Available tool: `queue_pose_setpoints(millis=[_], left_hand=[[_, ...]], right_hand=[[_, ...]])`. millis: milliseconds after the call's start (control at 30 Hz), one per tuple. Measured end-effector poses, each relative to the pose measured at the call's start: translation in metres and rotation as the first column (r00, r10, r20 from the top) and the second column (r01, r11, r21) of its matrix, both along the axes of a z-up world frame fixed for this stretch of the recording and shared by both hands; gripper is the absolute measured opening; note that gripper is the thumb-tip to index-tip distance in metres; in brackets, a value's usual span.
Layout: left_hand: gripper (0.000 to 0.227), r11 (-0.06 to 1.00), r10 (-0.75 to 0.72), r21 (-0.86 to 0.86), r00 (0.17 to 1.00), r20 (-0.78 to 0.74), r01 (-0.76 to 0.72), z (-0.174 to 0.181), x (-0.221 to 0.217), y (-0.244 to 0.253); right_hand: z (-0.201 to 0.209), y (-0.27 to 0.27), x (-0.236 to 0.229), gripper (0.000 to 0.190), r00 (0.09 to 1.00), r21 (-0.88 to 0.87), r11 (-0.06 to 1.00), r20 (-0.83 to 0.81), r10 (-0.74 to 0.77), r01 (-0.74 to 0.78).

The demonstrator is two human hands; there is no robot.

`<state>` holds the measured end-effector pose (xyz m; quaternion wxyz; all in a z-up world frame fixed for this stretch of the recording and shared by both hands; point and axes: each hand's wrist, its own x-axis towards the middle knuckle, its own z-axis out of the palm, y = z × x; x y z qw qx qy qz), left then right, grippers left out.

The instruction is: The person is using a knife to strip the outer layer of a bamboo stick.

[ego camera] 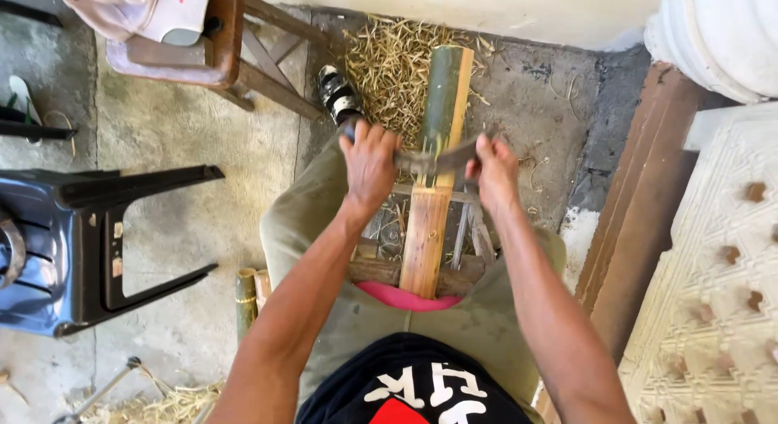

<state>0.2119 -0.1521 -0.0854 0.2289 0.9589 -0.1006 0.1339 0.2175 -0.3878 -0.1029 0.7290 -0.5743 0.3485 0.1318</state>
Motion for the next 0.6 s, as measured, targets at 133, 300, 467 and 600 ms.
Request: queue_pose_setpoints(millis=[133,300,467,600], left_hand=[[0.013,0.999,-0.021,-0.047,0.997,-0.076,0.017,-0.007,-0.087,0.011],[0.018,0.991,-0.009,-0.131,0.999,-0.052,0.002,-0.009,-0.086,0.007],[0.014,0.992,0.055,-0.116,0.998,0.033,-0.051,-0.012,-0.009,0.000],[0.013,0.991,0.066,-0.117,0.996,-0.053,-0.072,-0.014,-0.033,-0.001]], right_hand=[[-0.018,0.003,-0.115,0.018,0.995,-0.007,0.999,0.080,0.051,-0.051],[-0.036,-0.004,-0.127,0.017,0.979,-0.035,0.999,0.202,0.021,-0.015],[-0.028,-0.004,-0.017,0.017,0.983,-0.065,0.998,0.181,0.014,-0.002],[-0.010,-0.001,-0.036,0.015,0.992,-0.089,0.995,0.118,0.043,-0.032]])
